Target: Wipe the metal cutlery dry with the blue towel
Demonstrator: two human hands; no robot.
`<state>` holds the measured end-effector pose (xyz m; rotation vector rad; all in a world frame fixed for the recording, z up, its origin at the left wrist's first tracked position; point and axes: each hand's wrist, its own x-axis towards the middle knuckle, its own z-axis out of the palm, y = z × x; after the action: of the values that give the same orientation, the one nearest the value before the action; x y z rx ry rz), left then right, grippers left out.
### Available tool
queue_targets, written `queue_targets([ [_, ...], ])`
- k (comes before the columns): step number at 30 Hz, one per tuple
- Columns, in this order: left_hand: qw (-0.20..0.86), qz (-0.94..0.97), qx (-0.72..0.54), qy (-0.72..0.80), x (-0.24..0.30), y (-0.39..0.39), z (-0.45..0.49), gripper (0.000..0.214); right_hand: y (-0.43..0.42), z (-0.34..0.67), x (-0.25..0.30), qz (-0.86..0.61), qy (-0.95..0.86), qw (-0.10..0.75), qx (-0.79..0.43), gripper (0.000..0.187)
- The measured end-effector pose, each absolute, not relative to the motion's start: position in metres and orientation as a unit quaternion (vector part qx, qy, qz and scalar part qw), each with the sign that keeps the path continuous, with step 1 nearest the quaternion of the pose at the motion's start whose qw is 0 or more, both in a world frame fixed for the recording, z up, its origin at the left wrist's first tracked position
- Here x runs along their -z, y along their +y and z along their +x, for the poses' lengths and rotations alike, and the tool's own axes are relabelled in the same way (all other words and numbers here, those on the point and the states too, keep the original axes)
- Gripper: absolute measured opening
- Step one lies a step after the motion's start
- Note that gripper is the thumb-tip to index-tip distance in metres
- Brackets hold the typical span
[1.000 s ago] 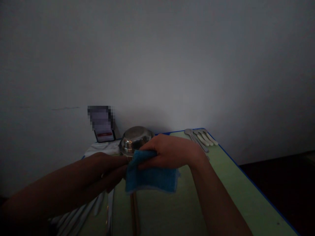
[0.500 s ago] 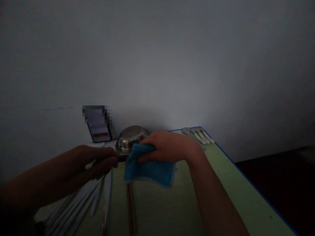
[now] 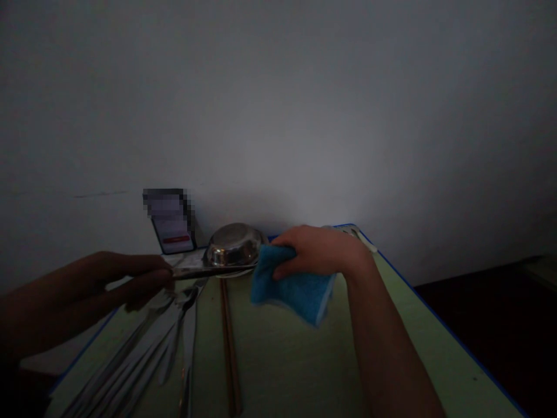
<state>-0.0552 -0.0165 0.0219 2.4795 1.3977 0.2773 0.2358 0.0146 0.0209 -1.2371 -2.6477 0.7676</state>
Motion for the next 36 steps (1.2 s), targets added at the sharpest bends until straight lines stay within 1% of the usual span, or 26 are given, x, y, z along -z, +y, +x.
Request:
queue_targets([
  [2, 0.176, 0.870, -0.088, 0.453, -0.018, -0.013, -0.056, 0.033, 0.015, 0.239, -0.020, -0.414, -0.879, 0.067, -0.225, 0.024],
  [4, 0.186, 0.871, -0.090, 0.445, -0.014, -0.008, -0.052, 0.033, 0.015, 0.239, -0.020, -0.413, -0.884, 0.074, -0.206, 0.022],
  [7, 0.175, 0.884, -0.115, 0.417, -0.009, -0.004, -0.036, 0.033, 0.014, 0.234, -0.021, -0.394, -0.892, 0.091, -0.201, 0.021],
  [9, 0.162, 0.883, -0.140, 0.418, -0.008, -0.002, -0.026, 0.036, 0.013, 0.231, -0.022, -0.378, -0.896, 0.122, -0.198, 0.022],
  [14, 0.157, 0.865, -0.198, 0.433, -0.011, -0.003, -0.020, 0.038, 0.010, 0.225, -0.024, -0.364, -0.876, 0.246, -0.200, 0.024],
  [19, 0.145, 0.827, -0.253, 0.481, -0.014, -0.004, -0.024, 0.037, 0.011, 0.216, -0.019, -0.357, -0.830, 0.370, -0.215, 0.025],
  [23, 0.089, 0.809, -0.276, 0.511, -0.018, -0.009, -0.015, 0.039, 0.015, 0.204, -0.013, -0.397, -0.741, 0.487, -0.236, 0.032],
  [25, 0.058, 0.806, -0.284, 0.516, -0.021, -0.012, -0.008, 0.040, 0.017, 0.200, -0.011, -0.423, -0.695, 0.527, -0.245, 0.035],
  [27, 0.031, 0.803, -0.292, 0.520, -0.024, -0.014, -0.002, 0.041, 0.020, 0.197, -0.010, -0.437, -0.668, 0.548, -0.250, 0.036],
  [29, 0.011, 0.801, -0.294, 0.521, -0.026, -0.015, 0.001, 0.042, 0.022, 0.198, -0.008, -0.440, -0.666, 0.546, -0.255, 0.036],
  [32, 0.015, 0.807, -0.280, 0.519, -0.026, -0.013, -0.005, 0.042, 0.023, 0.206, -0.007, -0.428, -0.711, 0.484, -0.276, 0.034],
  [34, 0.049, 0.822, -0.257, 0.506, -0.024, -0.011, -0.014, 0.039, 0.021, 0.213, -0.007, -0.399, -0.761, 0.400, -0.318, 0.031],
  [36, 0.096, 0.841, -0.226, 0.483, -0.023, -0.009, -0.023, 0.035, 0.019, 0.218, -0.008, -0.355, -0.810, 0.293, -0.364, 0.027],
])
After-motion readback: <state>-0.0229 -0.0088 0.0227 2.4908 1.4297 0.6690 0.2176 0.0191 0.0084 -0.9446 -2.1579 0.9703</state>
